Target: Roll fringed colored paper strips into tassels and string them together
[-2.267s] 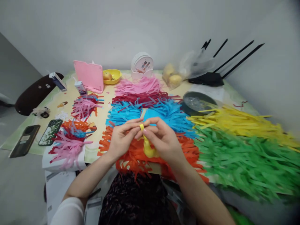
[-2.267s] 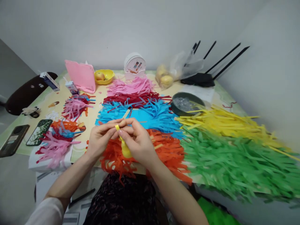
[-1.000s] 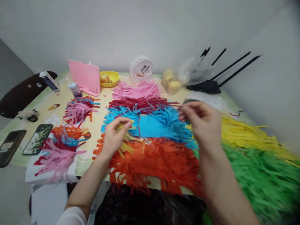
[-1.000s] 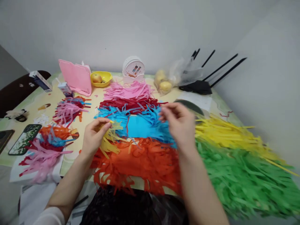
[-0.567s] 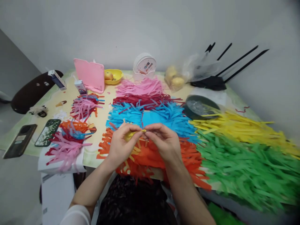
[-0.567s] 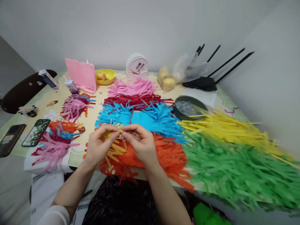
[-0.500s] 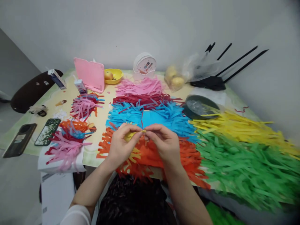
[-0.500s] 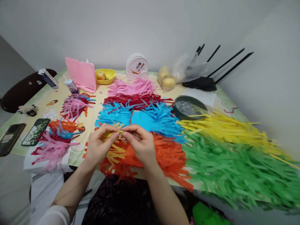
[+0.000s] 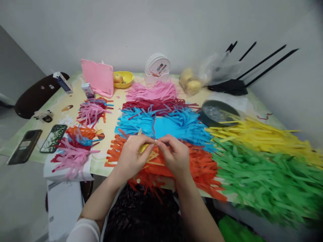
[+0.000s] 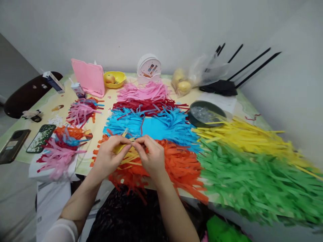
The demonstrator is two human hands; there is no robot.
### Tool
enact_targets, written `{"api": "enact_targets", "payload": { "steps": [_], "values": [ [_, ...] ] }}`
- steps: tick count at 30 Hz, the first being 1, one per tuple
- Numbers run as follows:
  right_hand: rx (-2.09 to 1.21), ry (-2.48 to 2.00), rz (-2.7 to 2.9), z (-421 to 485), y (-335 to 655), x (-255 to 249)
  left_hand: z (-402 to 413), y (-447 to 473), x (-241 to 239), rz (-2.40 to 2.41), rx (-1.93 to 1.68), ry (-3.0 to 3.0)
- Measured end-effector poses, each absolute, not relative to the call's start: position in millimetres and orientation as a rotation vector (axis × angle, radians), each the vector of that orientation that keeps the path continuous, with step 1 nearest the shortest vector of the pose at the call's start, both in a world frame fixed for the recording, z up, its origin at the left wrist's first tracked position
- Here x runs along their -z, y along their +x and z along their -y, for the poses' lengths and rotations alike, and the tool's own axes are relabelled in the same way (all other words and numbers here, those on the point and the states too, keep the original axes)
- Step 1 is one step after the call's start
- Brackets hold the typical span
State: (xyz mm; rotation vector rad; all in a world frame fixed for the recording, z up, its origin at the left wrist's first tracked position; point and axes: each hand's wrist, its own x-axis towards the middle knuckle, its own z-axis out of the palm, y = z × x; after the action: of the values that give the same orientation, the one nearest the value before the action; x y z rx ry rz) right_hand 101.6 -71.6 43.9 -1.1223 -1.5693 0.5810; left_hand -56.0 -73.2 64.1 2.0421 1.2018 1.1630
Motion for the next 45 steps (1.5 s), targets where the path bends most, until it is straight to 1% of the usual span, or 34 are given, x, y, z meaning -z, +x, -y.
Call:
{"api": "enact_targets", "payload": {
  "steps": [3, 7, 10, 16, 22, 26, 32, 39, 41, 43, 45],
  "values": [
    [-0.617, -1.13, 1.523, 74, 102, -42, 74, -53, -60, -1.163, -1.218, 1.753],
    [-0.915, -1.071, 1.4, 78, 103, -38, 78, -48, -53, -1.091, -1.277, 1.446],
    [-1.0, -1.058, 1.334, 81, 104, -38, 79, -48, -50, -1.037, -1.291, 1.384],
    [-0.931, -1.101, 1.282, 83, 100, -43, 78, -54, -50, -1.003, -1.384, 1.581],
    [-1.007, -1.062, 1.293, 84, 95, -44, 84, -54, -51, -1.082, -1.48, 1.557],
    [-1.03, -1.091, 1.251, 86, 98, -46, 85, -52, -49, -1.084, -1.449, 1.557],
    [-0.878, -1.171, 1.336, 92, 97, -53, 79, -55, -45, -1.111, -1.405, 1.699],
    [-0.837, -1.156, 1.111, 91, 87, -50, 83, -57, -41, -1.189, -1.36, 1.595],
    [-0.864, -1.132, 1.093, 92, 85, -47, 80, -73, -42, -1.209, -1.315, 1.667],
    [-0.912, -1.103, 1.103, 94, 86, -44, 69, -107, -49, -1.325, -1.329, 1.791],
    [-0.943, -1.095, 1.114, 96, 89, -40, 48, -158, -65, -1.677, -1.474, 1.902]
  ]
}}
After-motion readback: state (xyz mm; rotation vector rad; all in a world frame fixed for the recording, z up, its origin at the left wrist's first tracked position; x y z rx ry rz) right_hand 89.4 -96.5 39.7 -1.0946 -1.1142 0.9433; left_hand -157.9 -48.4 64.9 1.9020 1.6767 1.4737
